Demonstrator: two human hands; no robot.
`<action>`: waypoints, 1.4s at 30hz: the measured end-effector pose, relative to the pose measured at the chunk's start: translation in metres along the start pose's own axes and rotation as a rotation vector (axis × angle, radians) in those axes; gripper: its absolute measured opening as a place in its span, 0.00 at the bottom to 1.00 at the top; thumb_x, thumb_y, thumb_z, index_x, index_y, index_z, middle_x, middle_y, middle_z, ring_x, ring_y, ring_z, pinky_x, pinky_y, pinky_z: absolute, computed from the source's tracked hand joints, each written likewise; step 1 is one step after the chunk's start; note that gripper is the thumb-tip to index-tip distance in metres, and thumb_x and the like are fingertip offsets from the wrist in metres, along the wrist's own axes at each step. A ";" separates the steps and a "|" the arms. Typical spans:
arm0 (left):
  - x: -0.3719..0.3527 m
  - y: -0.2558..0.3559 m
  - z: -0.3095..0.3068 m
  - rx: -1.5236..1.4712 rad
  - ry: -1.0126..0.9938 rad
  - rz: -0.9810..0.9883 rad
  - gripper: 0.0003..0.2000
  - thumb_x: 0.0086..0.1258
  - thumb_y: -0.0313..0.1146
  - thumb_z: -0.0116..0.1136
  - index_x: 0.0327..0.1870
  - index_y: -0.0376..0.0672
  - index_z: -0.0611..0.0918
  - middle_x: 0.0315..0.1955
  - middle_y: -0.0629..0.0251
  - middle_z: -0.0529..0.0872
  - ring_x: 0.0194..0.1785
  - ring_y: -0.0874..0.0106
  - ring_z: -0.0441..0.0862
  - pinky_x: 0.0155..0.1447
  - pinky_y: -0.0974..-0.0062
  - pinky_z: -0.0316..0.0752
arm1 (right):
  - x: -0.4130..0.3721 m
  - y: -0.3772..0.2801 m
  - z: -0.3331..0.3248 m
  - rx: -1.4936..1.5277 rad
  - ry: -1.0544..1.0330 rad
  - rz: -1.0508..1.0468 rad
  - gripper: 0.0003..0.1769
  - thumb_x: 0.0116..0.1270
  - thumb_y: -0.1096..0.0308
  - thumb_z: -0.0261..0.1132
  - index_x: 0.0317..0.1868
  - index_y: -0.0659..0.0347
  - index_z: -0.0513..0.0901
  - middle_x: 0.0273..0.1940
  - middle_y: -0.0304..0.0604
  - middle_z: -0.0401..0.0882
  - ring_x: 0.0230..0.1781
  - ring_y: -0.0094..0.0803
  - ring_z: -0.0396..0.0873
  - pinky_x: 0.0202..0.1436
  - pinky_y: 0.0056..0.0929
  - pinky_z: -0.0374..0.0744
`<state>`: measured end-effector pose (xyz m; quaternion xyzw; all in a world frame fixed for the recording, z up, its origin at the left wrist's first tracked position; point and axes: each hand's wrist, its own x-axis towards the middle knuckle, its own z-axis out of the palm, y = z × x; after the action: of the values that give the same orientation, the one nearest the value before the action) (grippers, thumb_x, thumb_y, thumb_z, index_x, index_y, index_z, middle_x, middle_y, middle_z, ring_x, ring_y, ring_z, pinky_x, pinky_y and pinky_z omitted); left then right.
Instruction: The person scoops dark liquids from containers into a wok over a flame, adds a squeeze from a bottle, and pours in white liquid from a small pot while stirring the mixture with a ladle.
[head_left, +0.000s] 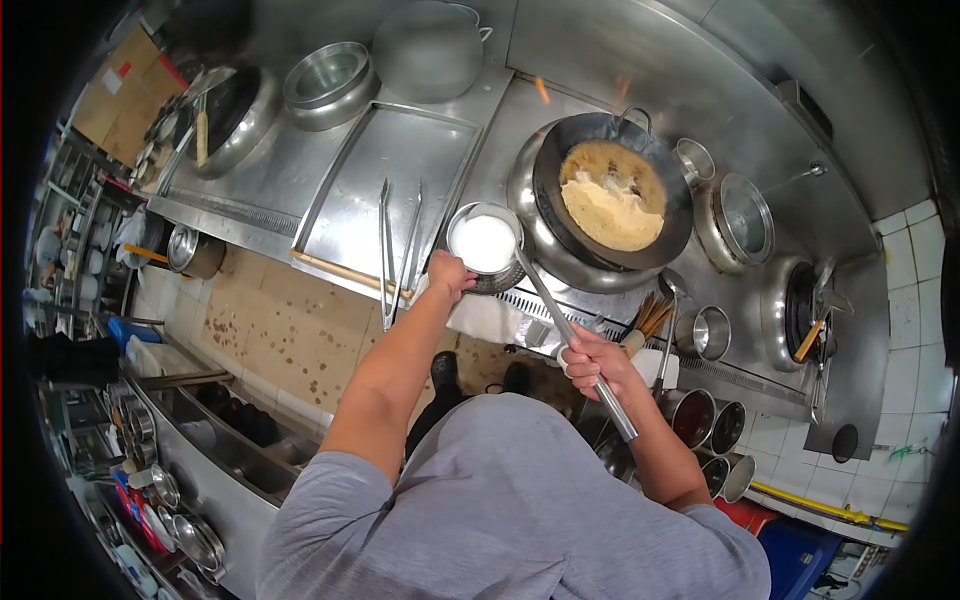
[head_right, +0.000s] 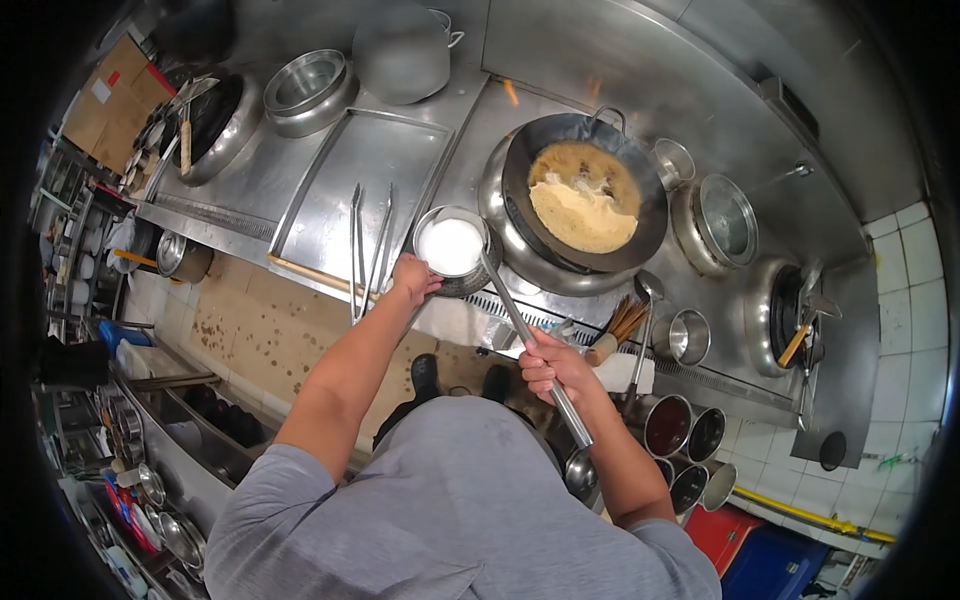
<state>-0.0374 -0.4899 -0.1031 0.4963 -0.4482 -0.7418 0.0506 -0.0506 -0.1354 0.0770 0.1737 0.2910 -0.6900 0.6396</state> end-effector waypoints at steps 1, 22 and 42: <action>0.001 0.001 -0.001 0.003 -0.001 0.000 0.12 0.76 0.21 0.45 0.55 0.48 0.68 0.44 0.53 0.84 0.35 0.58 0.90 0.34 0.61 0.84 | -0.001 0.001 0.002 0.023 -0.017 -0.002 0.16 0.89 0.68 0.56 0.70 0.41 0.73 0.30 0.31 0.67 0.19 0.15 0.63 0.19 0.20 0.65; 0.007 0.004 -0.003 0.182 0.022 0.141 0.13 0.70 0.18 0.51 0.54 0.37 0.70 0.38 0.48 0.84 0.31 0.58 0.89 0.30 0.62 0.83 | -0.010 0.022 0.032 -0.280 0.177 -0.050 0.34 0.86 0.71 0.57 0.86 0.36 0.61 0.30 0.32 0.66 0.19 0.18 0.60 0.19 0.21 0.64; 0.003 -0.006 -0.008 0.081 -0.077 0.006 0.11 0.81 0.29 0.56 0.56 0.48 0.67 0.42 0.55 0.83 0.39 0.60 0.92 0.38 0.60 0.89 | 0.006 0.038 0.026 -1.306 0.388 -0.544 0.43 0.79 0.79 0.62 0.89 0.64 0.55 0.86 0.58 0.63 0.86 0.40 0.62 0.85 0.29 0.59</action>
<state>-0.0304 -0.4927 -0.1098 0.4675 -0.4809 -0.7415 0.0156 -0.0103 -0.1569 0.0863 -0.2024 0.7838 -0.4672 0.3557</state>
